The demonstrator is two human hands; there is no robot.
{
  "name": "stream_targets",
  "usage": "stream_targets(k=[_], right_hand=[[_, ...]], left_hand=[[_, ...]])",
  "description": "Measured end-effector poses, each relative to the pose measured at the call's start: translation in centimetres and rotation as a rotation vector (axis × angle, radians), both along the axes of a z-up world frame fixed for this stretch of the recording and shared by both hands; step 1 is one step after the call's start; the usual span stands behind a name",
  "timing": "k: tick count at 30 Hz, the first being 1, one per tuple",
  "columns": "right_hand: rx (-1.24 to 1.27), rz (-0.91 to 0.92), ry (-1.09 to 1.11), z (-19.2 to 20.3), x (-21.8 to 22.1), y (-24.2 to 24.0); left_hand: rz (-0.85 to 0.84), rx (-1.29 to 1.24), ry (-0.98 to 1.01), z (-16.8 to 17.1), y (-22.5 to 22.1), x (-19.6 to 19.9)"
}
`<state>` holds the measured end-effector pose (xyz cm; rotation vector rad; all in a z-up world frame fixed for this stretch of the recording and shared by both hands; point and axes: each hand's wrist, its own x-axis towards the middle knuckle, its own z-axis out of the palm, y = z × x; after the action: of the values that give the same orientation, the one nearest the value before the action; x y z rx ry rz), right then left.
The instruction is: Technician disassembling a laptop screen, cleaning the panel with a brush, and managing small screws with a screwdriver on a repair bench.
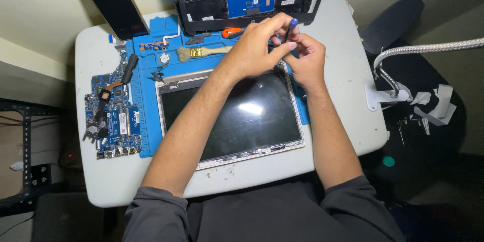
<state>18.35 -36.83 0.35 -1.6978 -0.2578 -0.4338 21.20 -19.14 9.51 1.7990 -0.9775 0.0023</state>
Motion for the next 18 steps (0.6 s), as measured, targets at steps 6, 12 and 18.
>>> stream_targets(k=[6, 12, 18], right_hand=[[0.008, 0.051, 0.052, 2.4, -0.5, 1.6], [-0.086, 0.03, 0.091, 0.7, -0.5, 0.1], [-0.032, -0.142, 0.002, -0.1, 0.2, 0.8]], left_hand=[[0.168, -0.096, -0.163, -2.2, -0.8, 1.0], [-0.011, -0.068, 0.093, 0.6, 0.2, -0.2], [0.084, -0.134, -0.07, -1.8, -0.7, 0.6]])
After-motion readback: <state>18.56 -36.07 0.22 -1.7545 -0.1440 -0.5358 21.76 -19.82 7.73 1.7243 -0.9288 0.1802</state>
